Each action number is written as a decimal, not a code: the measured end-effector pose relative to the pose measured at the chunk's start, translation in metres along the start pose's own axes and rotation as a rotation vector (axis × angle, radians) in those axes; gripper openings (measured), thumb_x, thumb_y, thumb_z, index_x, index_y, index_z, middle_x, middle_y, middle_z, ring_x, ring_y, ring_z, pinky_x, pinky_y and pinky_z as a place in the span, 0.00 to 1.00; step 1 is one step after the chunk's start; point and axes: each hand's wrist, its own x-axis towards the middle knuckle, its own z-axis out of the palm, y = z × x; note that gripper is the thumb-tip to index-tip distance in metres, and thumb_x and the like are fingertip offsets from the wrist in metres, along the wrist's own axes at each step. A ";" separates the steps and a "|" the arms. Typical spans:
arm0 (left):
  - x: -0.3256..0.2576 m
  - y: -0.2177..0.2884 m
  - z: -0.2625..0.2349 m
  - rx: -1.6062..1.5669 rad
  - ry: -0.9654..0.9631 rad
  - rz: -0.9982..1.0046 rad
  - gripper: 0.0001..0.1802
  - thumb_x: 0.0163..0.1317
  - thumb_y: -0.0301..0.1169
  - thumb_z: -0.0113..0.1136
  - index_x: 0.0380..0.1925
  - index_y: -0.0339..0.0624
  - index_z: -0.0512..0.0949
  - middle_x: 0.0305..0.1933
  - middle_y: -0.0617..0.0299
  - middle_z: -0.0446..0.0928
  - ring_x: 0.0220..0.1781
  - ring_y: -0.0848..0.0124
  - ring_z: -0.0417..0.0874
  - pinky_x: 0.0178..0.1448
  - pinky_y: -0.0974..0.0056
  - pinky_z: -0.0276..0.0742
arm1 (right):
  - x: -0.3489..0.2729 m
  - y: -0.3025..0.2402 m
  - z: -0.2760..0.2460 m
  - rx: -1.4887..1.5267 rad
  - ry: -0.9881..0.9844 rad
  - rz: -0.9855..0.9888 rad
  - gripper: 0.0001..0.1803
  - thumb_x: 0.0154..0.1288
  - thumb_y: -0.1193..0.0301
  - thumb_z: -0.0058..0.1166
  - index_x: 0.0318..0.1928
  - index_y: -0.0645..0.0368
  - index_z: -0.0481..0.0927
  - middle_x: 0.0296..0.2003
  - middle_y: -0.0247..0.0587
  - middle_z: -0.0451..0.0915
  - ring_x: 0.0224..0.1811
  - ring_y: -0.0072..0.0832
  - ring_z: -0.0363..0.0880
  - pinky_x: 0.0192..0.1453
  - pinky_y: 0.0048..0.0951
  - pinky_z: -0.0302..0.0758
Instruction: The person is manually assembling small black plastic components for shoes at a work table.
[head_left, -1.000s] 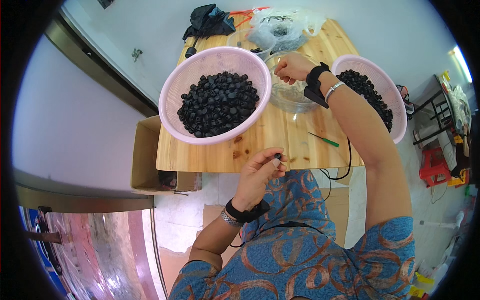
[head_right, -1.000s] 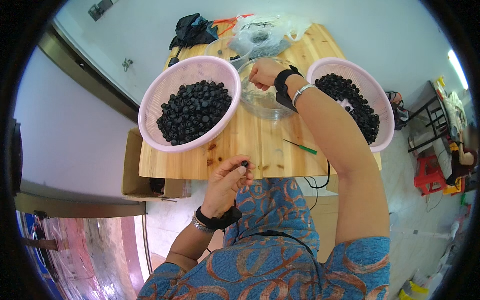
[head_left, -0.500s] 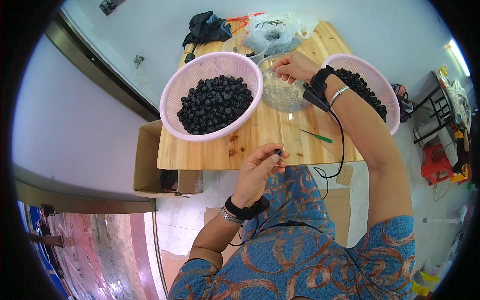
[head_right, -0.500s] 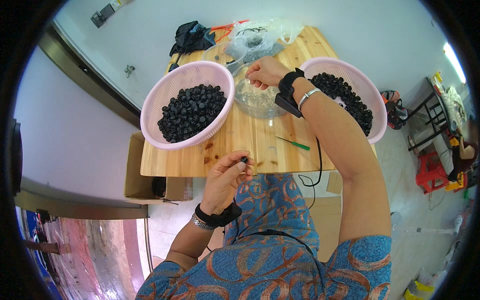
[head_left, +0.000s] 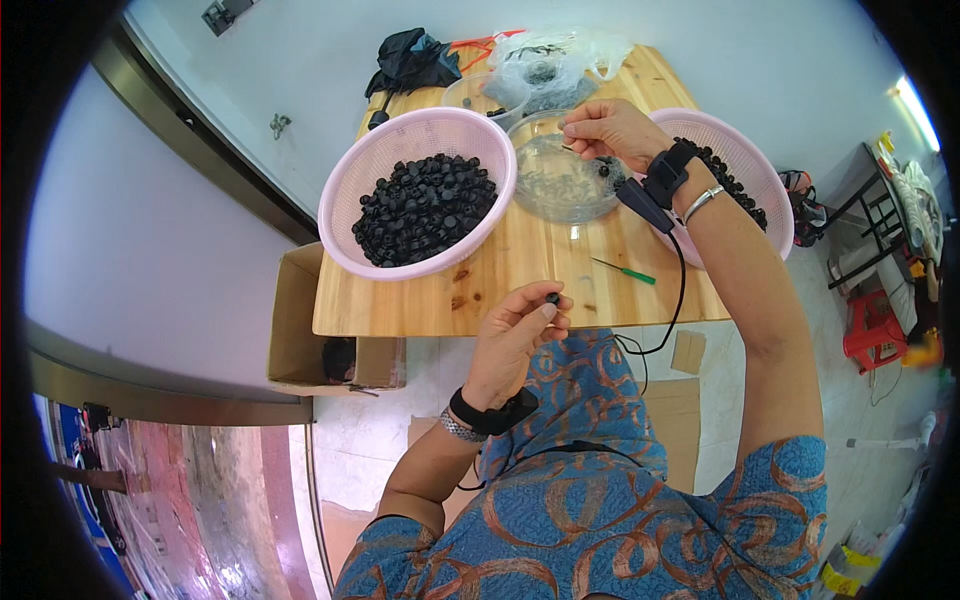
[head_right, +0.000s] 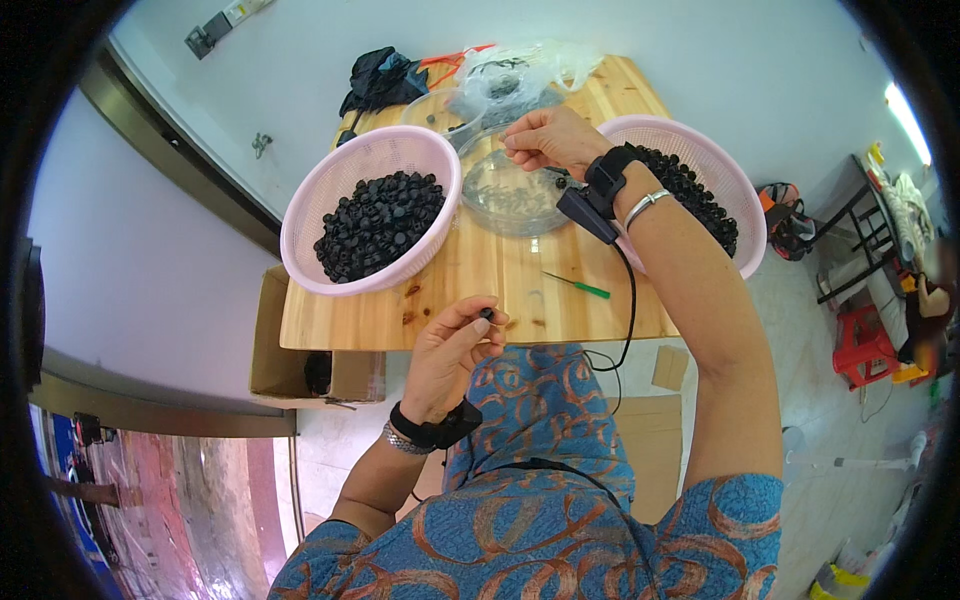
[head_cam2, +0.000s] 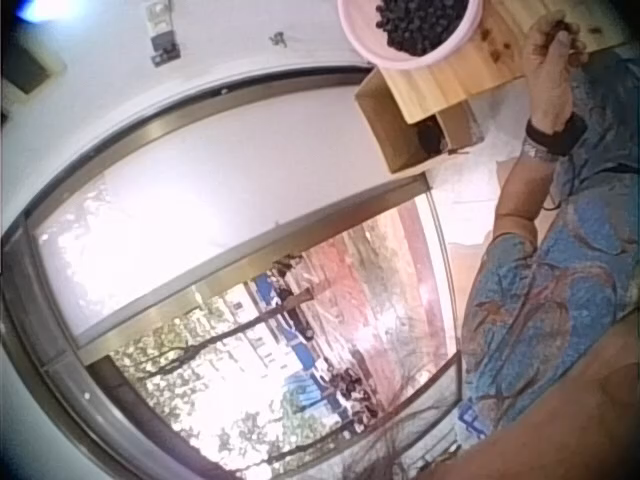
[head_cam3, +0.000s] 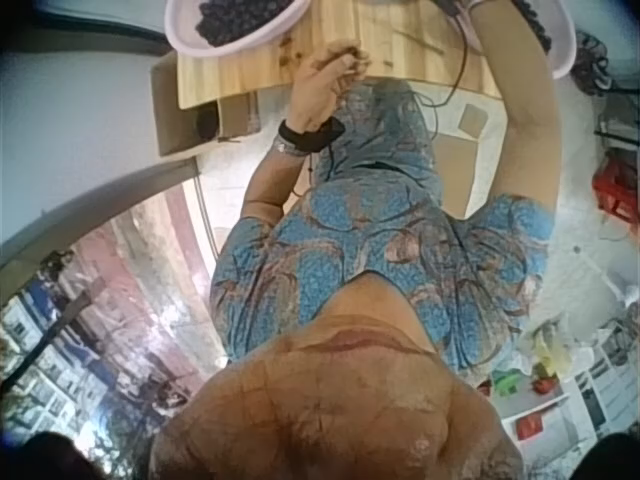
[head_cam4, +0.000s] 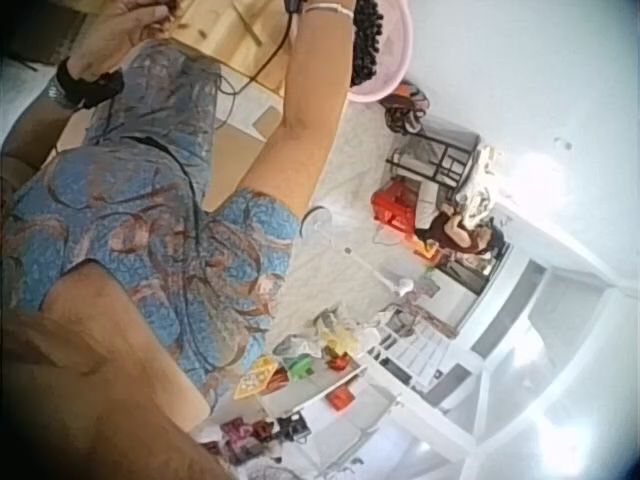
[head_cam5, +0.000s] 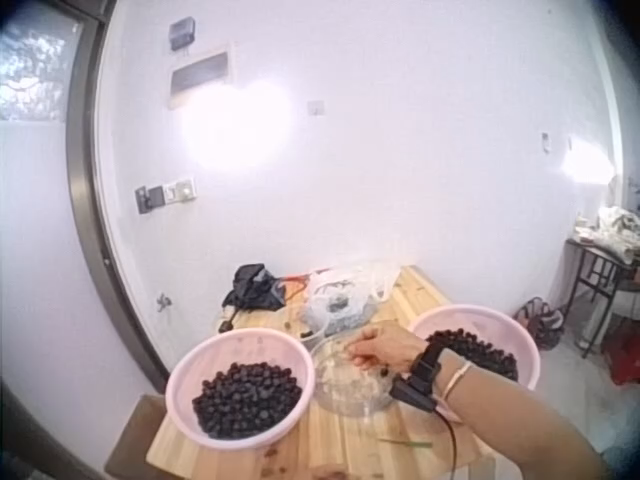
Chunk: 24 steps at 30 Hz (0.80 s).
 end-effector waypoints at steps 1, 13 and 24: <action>0.000 0.000 0.001 0.000 -0.001 0.000 0.13 0.63 0.22 0.48 0.48 0.37 0.72 0.42 0.57 0.76 0.37 0.74 0.77 0.42 0.71 0.76 | -0.001 -0.001 0.000 -0.063 0.016 0.001 0.08 0.55 0.73 0.59 0.34 0.63 0.77 0.26 0.35 0.79 0.26 0.18 0.77 0.29 0.16 0.76; -0.003 -0.003 0.003 -0.006 0.048 0.022 0.13 0.62 0.22 0.48 0.48 0.36 0.72 0.41 0.57 0.75 0.37 0.74 0.77 0.42 0.71 0.76 | -0.006 0.005 0.004 -0.213 0.041 0.005 0.07 0.55 0.71 0.59 0.32 0.61 0.77 0.24 0.30 0.74 0.25 0.16 0.71 0.30 0.17 0.72; -0.015 -0.009 -0.003 -0.002 0.044 0.035 0.14 0.63 0.23 0.48 0.49 0.36 0.72 0.42 0.59 0.76 0.38 0.77 0.77 0.42 0.73 0.76 | -0.005 0.004 0.007 -0.411 0.075 -0.009 0.05 0.51 0.74 0.59 0.27 0.60 0.76 0.21 0.28 0.72 0.21 0.15 0.69 0.26 0.17 0.69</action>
